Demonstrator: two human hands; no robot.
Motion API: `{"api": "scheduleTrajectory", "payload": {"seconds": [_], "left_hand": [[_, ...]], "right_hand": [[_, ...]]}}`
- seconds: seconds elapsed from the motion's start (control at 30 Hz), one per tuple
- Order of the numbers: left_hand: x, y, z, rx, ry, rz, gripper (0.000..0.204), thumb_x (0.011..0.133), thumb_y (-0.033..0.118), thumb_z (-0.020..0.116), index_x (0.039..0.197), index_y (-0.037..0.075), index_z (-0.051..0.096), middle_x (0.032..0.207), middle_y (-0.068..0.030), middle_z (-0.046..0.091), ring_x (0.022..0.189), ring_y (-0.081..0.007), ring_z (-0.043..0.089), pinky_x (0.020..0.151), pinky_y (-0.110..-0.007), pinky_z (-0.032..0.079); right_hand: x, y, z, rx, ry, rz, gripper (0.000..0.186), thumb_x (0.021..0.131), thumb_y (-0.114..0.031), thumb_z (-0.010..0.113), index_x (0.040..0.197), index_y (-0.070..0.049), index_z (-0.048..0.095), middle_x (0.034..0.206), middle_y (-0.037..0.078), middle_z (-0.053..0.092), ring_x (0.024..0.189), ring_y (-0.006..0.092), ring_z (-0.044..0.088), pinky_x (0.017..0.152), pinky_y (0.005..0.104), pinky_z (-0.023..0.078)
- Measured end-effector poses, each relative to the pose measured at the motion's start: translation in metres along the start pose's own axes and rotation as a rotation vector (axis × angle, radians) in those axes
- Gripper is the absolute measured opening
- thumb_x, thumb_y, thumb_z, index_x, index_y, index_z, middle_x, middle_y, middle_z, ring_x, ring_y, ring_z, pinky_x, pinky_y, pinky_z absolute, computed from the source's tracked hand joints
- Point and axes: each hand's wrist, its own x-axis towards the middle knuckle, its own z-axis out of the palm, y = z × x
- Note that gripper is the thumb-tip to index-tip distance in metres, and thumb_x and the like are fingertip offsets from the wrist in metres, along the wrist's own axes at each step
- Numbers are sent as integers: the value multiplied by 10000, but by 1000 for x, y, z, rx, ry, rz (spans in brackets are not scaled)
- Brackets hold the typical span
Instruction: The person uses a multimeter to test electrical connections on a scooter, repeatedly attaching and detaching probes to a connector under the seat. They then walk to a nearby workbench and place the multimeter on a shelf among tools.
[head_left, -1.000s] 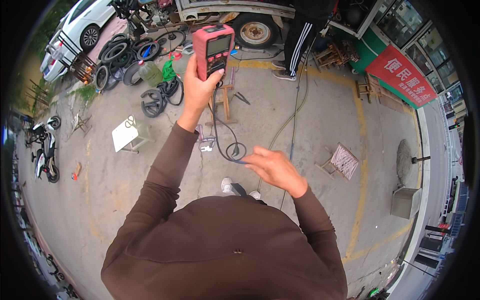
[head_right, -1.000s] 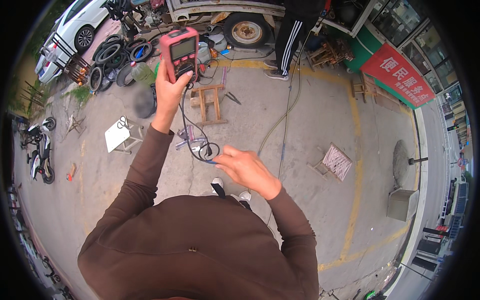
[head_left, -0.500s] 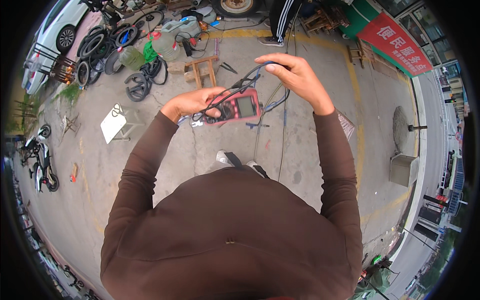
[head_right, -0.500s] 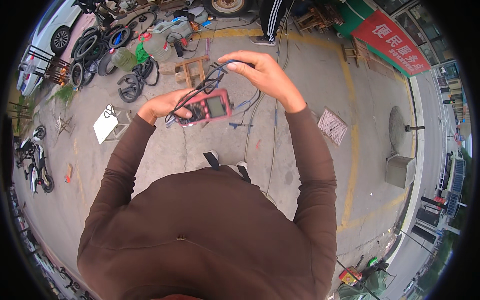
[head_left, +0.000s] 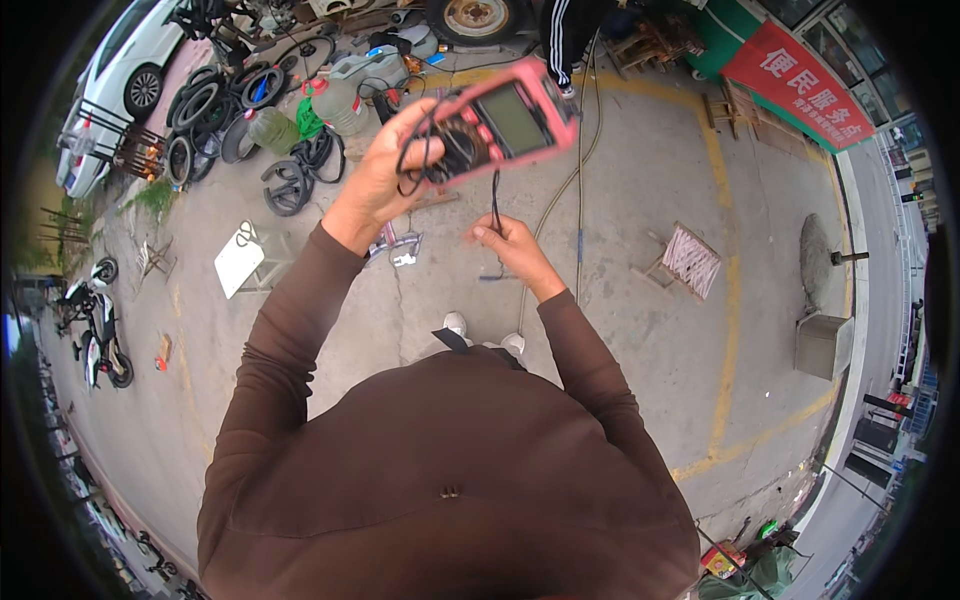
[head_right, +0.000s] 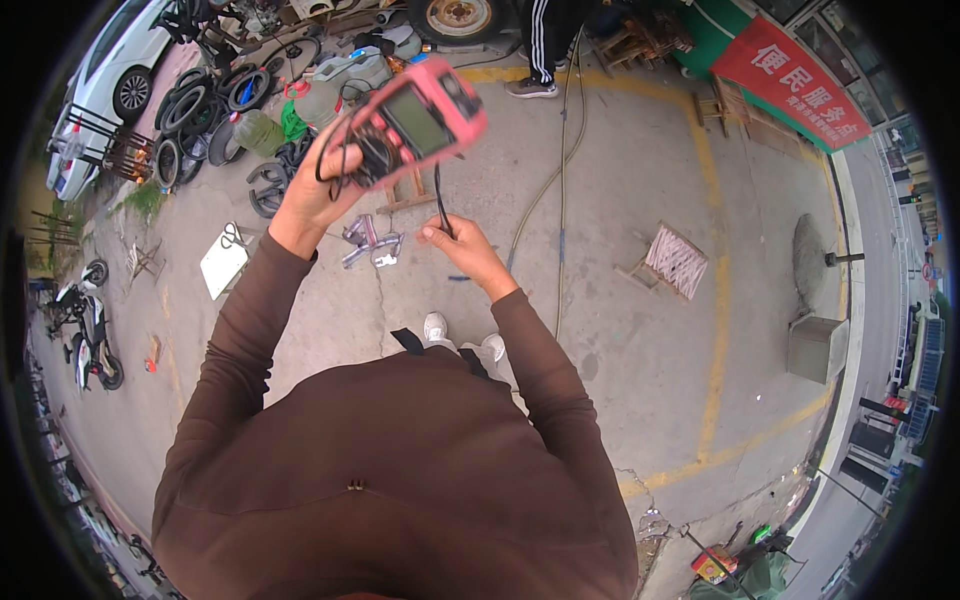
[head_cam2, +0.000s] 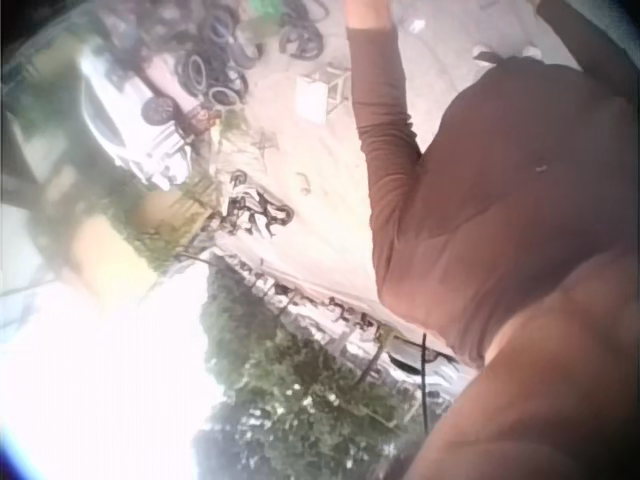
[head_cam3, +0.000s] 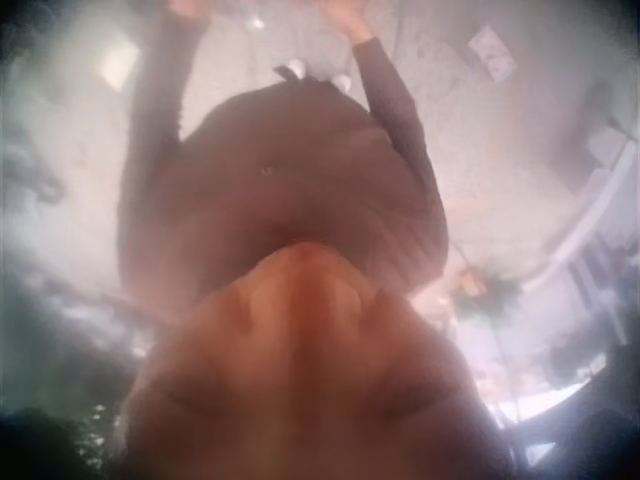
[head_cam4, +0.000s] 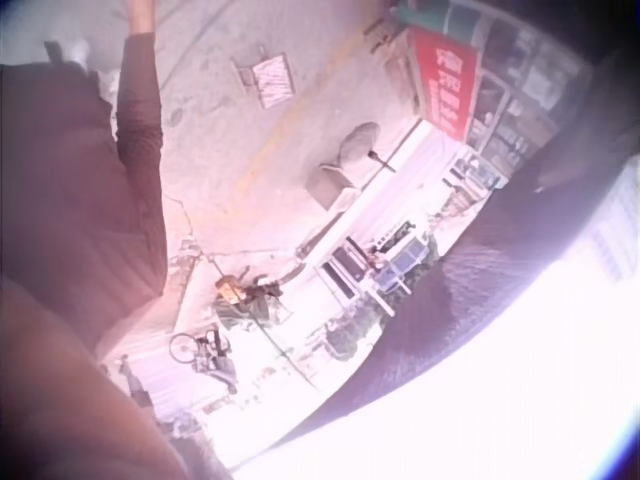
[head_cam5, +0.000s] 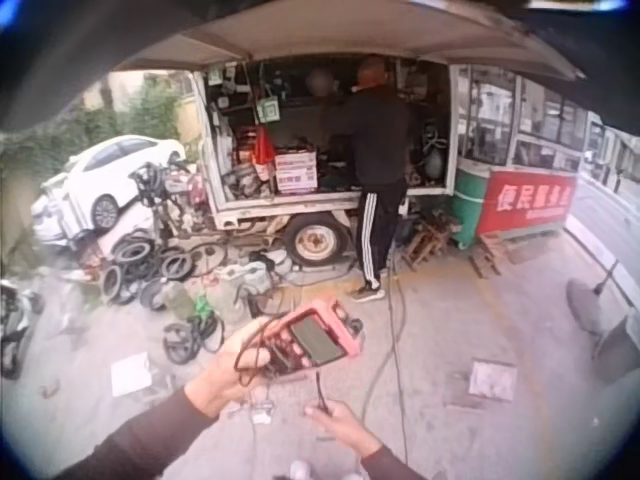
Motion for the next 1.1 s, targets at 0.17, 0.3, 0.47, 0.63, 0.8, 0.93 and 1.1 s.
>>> {"api": "scheduleTrajectory", "payload": {"seconds": [0.17,0.3,0.47,0.63,0.8,0.93,1.1], "left_hand": [[36,10,-6,109,134,274,428,875,137,731,1245,36,541,1074,-26,646,924,-116,623,760,-266,517],[51,11,-29,684,394,483,382,853,125,756,1169,10,574,1037,-25,640,917,-103,611,803,-243,490],[35,14,-85,1534,153,296,402,756,97,794,1103,12,611,1066,-84,641,1004,-176,603,874,-333,475],[-4,-6,-68,994,-581,-446,486,720,110,823,1148,19,609,1129,-69,609,1065,-183,575,910,-329,454],[-22,-40,-38,365,-389,-234,646,680,200,883,1215,8,575,1208,-86,582,1101,-181,557,968,-309,434],[-14,-58,-6,-70,27,37,696,800,166,808,1377,26,443,1305,-106,568,1168,-207,593,968,-357,505],[38,-73,26,-24,18,159,576,884,161,734,1369,42,447,1308,-77,573,1201,-221,574,1042,-451,455]], "right_hand": [[-12,6,-10,93,85,-20,252,985,-239,600,1109,-19,604,910,53,663,760,111,624,752,285,499],[-34,-36,-13,210,-148,137,276,997,-246,578,1152,-18,565,819,29,603,678,80,572,660,256,465],[-50,-127,-16,-172,-245,119,261,1008,-266,564,1111,-30,604,728,-27,514,589,42,465,543,226,392],[-7,-159,-49,-383,-172,-3,272,1009,-304,566,974,-49,653,677,-61,487,590,34,433,513,224,370],[-7,-66,-60,-144,-190,-48,316,1016,-336,553,968,-46,669,716,-44,526,642,59,483,597,239,431],[-42,-56,-31,-2,-122,-37,287,1011,-317,568,1015,-38,637,825,0,631,780,99,597,758,280,487],[-58,-8,-53,110,16,27,258,998,-276,595,1037,-22,606,972,60,675,963,159,640,913,327,487]]}}
